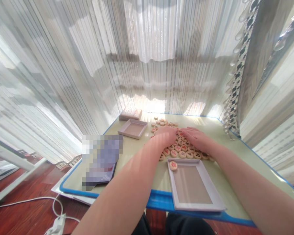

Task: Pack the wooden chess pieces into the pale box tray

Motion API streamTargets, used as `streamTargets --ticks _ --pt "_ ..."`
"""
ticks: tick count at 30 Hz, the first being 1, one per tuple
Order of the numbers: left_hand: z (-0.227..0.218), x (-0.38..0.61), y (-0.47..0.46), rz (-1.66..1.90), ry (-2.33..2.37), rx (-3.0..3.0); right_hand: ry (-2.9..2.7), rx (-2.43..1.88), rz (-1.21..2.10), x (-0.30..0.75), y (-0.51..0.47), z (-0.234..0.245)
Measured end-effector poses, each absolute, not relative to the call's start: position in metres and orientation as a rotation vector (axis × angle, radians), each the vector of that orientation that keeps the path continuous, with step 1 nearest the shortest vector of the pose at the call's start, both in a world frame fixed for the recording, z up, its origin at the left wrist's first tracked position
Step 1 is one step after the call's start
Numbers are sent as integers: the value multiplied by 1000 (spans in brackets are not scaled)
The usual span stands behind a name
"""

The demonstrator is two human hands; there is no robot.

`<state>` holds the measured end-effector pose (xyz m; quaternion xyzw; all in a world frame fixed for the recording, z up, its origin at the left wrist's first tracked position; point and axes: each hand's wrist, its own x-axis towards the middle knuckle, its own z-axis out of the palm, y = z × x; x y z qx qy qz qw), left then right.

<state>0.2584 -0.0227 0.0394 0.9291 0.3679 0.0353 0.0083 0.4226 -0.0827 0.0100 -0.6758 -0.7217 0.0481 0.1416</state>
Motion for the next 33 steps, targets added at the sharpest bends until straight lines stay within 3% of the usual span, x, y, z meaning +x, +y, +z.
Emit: streamTargets --ticks 33 --pt "38 255 -21 141 1202 2840 -1978 -1931 -42 422 -80 7"
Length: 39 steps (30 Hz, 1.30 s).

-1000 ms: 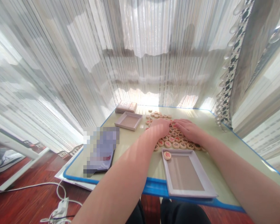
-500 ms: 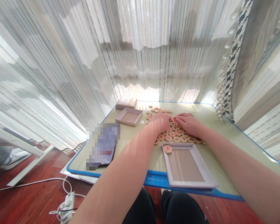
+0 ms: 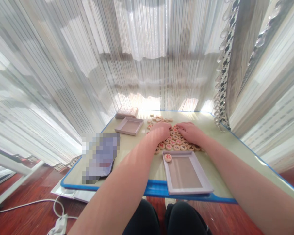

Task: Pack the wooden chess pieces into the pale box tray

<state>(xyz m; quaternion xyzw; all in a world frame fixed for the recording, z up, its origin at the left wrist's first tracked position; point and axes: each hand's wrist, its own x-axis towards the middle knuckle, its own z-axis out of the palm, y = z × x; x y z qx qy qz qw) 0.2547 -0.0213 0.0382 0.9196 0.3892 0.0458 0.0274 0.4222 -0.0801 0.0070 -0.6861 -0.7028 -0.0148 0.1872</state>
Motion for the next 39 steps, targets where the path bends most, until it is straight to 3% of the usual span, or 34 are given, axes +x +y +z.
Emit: streamTargets --ticks 26,39 --pt "34 257 -16 173 1190 2858 -2011 -1836 -87 421 -80 9" --pt "32 255 -21 331 1087 3009 -1563 -1655 208 411 -82 17"
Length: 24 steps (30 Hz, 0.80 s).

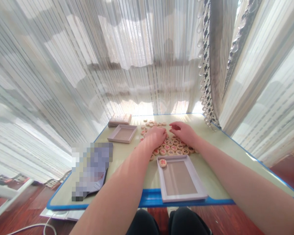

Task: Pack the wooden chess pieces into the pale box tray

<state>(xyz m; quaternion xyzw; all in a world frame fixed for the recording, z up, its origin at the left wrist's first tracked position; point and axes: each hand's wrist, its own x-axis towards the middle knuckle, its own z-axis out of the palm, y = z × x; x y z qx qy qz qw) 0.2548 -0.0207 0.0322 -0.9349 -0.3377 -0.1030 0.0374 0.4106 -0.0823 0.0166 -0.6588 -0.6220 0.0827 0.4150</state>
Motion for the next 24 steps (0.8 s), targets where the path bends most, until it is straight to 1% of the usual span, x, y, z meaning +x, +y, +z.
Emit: streamTargets --ticks 6,9,14,18,24 --pt "35 255 -28 -302 -1005 -2877 -1382 -1563 387 409 -86 19" --pt "32 256 -26 -373 -988 -2874 -1378 -1574 357 414 -82 13" --pt "30 256 -23 -553 -940 -2826 -1441 -1522 199 418 -77 10" --pt "34 255 -25 -673 -937 -2808 -1409 -1504 249 416 -79 12" --pt "34 254 -26 -725 -876 -2815 -1348 -1460 304 411 -89 20"
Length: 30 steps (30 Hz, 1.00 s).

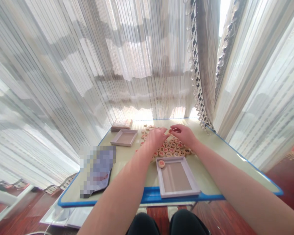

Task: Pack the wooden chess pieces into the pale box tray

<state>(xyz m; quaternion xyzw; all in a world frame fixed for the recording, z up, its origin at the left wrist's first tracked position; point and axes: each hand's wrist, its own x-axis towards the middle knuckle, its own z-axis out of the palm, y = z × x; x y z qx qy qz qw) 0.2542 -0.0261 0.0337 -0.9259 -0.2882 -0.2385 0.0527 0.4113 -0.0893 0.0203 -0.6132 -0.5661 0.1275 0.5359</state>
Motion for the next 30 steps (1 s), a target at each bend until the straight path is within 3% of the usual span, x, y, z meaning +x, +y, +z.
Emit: streamTargets --ticks 8,18,30 --pt "35 256 -29 -840 -819 -2759 -1268 -1272 521 407 -93 28" --pt "33 257 -27 -726 -859 -2785 -1755 -1521 -91 411 -93 22" --pt "53 243 -55 -677 -850 -2847 -1763 -1553 25 404 -108 33"
